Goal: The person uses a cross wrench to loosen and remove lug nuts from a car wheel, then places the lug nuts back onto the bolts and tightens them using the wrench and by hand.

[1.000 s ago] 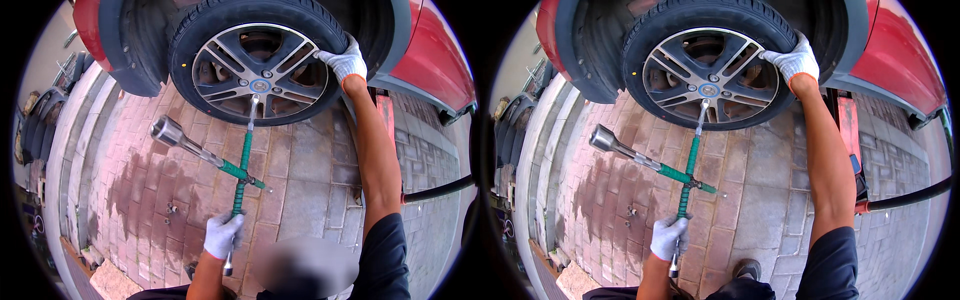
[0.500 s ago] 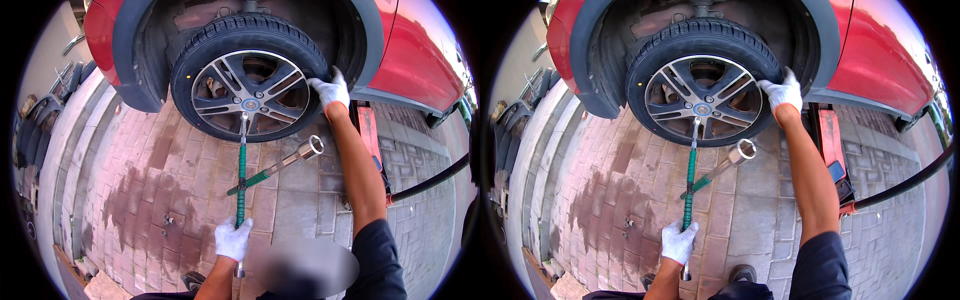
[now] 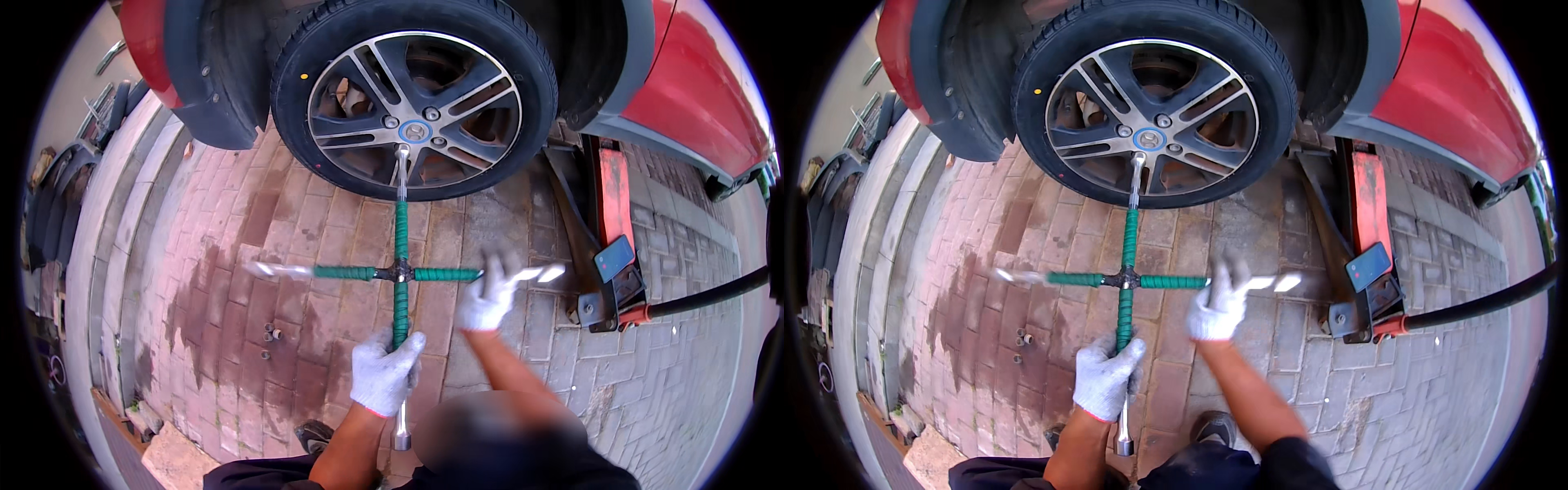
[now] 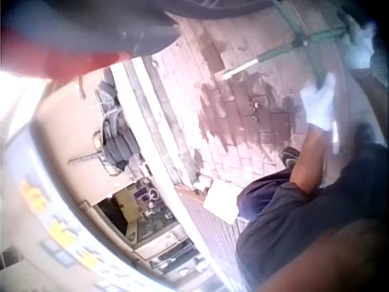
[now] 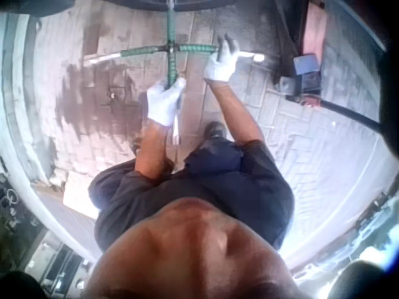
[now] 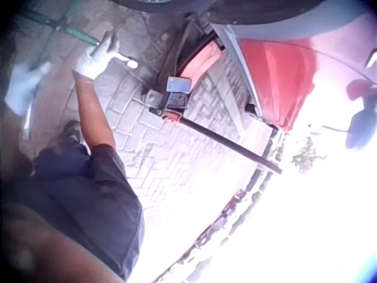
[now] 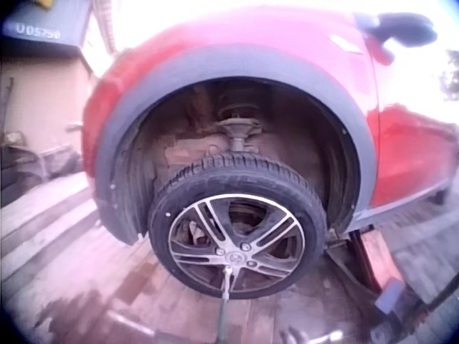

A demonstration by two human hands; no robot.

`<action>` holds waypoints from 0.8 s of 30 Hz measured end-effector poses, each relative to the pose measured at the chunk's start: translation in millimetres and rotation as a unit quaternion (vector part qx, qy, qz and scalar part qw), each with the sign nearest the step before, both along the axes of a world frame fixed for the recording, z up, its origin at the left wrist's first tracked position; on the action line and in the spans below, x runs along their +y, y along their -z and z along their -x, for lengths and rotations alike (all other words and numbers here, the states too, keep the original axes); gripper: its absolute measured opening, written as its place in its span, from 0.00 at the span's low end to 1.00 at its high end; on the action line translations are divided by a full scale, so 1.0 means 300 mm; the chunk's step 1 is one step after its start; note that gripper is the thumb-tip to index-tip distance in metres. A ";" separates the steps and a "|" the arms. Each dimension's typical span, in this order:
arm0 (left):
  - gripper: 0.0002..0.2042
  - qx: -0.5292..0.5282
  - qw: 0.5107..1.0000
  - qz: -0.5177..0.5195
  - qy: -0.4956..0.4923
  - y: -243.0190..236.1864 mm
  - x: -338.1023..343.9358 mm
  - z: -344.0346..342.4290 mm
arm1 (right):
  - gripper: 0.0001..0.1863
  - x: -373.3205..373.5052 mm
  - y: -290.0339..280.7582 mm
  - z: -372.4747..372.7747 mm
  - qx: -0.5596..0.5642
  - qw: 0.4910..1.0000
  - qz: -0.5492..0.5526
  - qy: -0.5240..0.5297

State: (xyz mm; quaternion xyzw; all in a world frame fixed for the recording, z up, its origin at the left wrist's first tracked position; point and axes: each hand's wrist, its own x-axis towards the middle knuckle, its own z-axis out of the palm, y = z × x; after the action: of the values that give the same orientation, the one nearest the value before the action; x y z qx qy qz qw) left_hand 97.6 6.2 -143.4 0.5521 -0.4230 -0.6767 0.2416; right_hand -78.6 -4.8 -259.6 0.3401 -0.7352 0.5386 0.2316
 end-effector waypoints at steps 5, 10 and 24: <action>0.11 -0.125 0.988 0.080 0.030 0.174 -0.048 0.013 | 0.19 0.262 0.259 -0.354 -0.201 0.430 -0.571 -0.670; 0.13 -0.079 0.992 0.098 0.032 0.149 -0.067 0.049 | 0.21 0.330 0.494 -0.375 -0.233 0.585 -0.468 -0.620; 0.16 -0.063 0.974 0.202 0.078 0.233 -0.109 0.033 | 0.25 0.091 -0.349 -0.067 0.092 0.898 -0.226 -0.366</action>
State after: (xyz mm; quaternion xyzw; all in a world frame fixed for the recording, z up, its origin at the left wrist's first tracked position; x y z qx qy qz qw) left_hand 87.6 -26.6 -213.2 0.4985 -0.6075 -0.5576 0.2675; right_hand -58.5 22.5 -154.9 0.6765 -0.6364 0.3706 0.0018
